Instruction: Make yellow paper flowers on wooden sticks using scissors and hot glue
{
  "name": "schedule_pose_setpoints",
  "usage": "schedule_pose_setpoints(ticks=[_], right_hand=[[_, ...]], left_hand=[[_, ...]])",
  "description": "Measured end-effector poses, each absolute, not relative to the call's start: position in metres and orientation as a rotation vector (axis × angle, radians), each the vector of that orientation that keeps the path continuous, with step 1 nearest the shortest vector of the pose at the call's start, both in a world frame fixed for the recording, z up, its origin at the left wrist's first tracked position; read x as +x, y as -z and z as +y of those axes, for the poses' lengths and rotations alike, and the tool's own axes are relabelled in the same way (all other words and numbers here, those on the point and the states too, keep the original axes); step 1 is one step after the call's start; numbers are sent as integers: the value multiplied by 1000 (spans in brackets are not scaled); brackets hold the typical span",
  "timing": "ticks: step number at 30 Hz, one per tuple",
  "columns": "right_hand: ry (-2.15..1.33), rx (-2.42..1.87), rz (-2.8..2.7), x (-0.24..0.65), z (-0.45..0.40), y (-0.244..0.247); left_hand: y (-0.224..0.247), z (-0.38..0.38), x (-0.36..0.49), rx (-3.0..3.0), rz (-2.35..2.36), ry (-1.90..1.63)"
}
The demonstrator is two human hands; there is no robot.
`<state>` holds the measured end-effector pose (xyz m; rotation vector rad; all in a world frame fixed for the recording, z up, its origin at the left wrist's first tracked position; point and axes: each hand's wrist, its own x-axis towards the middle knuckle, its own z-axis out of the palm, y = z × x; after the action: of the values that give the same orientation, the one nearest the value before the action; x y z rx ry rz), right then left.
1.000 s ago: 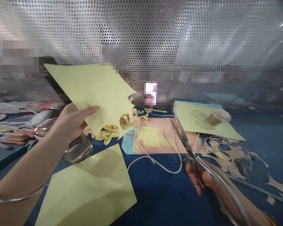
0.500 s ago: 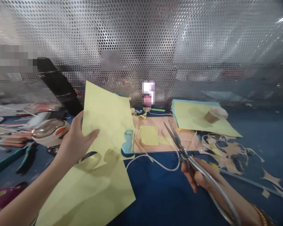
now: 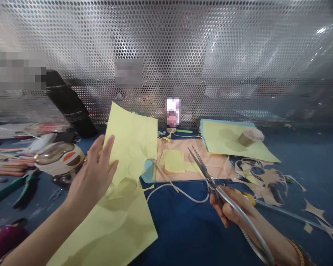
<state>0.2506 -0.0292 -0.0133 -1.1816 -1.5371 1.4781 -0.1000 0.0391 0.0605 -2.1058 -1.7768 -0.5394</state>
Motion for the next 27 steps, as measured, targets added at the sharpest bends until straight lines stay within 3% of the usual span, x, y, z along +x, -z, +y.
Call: schedule_pose_setpoints(ticks=[5,11,16,27], right_hand=[[-1431,-1190,-1527,245,-35,-2],[-1408,-1360,-1452,230,-42,-40],[-1391,-1391,-1446,231,-43,-42],[-1365,-1353,-1527,238,-47,-36]], left_hand=[[-66,14,-95,-2280,-1675,491],[-36,-32,-96,-2966,-1855,109],[-15,-41,-97,-3059,-1894,109],[-28,-42,-101,-3018,-1769,111]])
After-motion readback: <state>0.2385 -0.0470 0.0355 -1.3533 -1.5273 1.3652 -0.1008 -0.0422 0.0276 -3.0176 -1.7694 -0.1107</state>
